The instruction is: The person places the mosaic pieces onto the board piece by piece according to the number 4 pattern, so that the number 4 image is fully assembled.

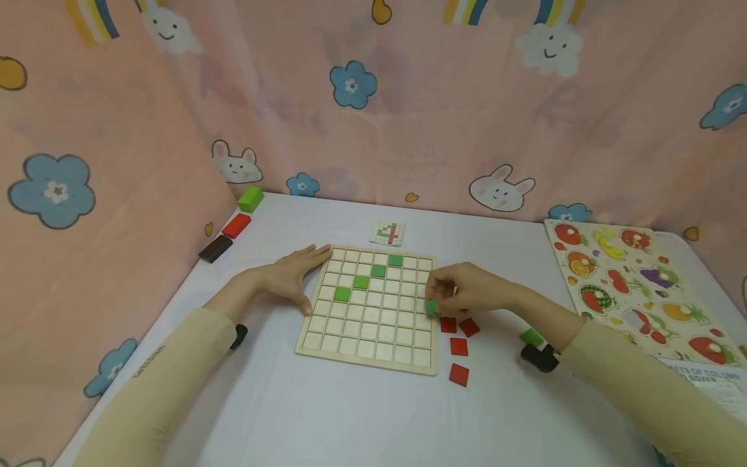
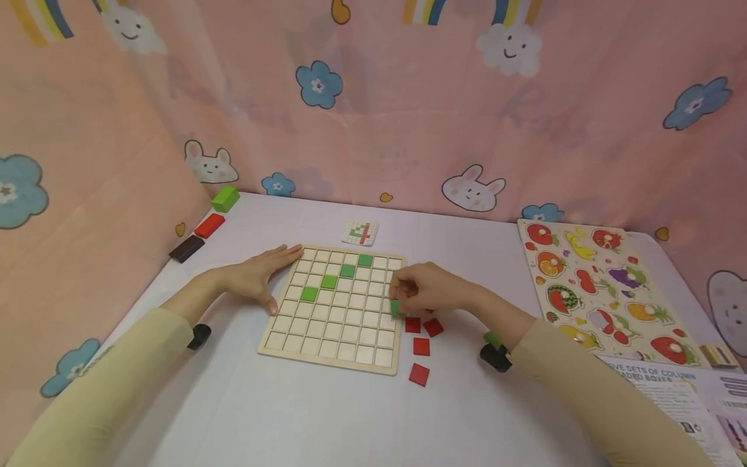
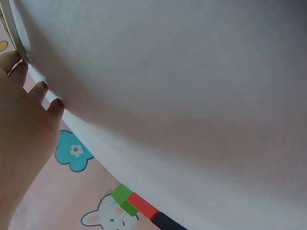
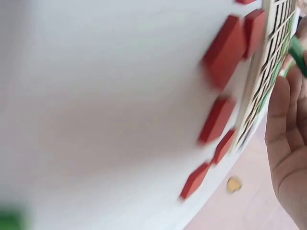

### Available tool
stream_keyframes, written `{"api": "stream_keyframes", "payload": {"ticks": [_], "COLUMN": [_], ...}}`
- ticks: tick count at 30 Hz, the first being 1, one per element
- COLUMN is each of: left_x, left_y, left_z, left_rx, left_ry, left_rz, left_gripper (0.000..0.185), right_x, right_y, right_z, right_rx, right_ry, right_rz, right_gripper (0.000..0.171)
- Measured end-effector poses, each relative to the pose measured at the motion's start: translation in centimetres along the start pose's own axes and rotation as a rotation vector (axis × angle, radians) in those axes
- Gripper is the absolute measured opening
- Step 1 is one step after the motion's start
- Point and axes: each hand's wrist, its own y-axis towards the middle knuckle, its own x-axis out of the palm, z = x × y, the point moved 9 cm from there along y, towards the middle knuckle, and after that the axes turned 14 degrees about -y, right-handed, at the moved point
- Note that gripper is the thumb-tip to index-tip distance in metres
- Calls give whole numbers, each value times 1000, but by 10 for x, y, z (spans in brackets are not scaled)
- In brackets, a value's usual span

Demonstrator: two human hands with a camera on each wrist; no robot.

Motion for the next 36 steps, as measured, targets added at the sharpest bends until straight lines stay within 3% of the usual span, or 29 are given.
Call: {"api": "stream_keyframes", "payload": {"ticks": [7,15,24,36], "left_x": [-1,-1,-2,-1], "left_y": [0,0,-1,-1], "left_z": [-1,-3,-3,-4], "left_rx": [-9,-9,-11,-13], "left_ry": [-3,-5,-8,-12], "left_rz": [-8,-15,-17,-12], "left_gripper": [134,134,133,134], "right_x": [1,17,33,30], "right_y": [60,100,111,102], "right_z": [-38,-78,-105,-103], "right_rx": [-24,-5,-29,-43], "right_ry": [13,4,-117,-242], "right_rz": [137,166,161,116], "right_gripper": [11,9,5,5]}}
